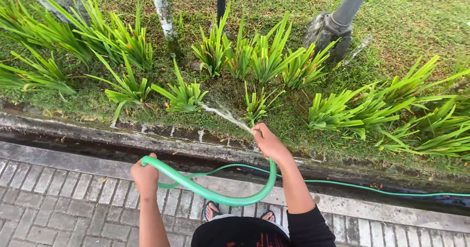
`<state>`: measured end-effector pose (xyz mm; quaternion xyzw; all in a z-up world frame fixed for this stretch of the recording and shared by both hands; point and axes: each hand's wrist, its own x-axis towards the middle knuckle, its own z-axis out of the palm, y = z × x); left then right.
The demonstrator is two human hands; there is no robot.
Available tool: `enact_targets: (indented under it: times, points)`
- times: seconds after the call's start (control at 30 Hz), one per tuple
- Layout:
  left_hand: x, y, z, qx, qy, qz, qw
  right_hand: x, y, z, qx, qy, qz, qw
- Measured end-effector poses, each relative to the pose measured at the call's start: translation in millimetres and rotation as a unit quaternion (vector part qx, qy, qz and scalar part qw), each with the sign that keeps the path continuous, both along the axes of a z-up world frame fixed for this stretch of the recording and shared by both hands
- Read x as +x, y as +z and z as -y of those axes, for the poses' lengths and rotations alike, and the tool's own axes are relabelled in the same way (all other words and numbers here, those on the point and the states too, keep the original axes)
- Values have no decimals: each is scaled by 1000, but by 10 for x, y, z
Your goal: The person waters a row of plants in a garden bed by directing a stream of water from a green hose held in both hands.
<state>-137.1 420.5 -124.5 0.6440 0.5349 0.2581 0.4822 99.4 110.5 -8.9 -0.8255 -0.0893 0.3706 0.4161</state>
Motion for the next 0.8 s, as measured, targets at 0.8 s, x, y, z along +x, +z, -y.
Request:
enact_targets:
  times: [0.8]
  points:
    - [-75, -34, -103, -20, 26, 88, 996, -37, 52, -410, -3, 77, 22, 997]
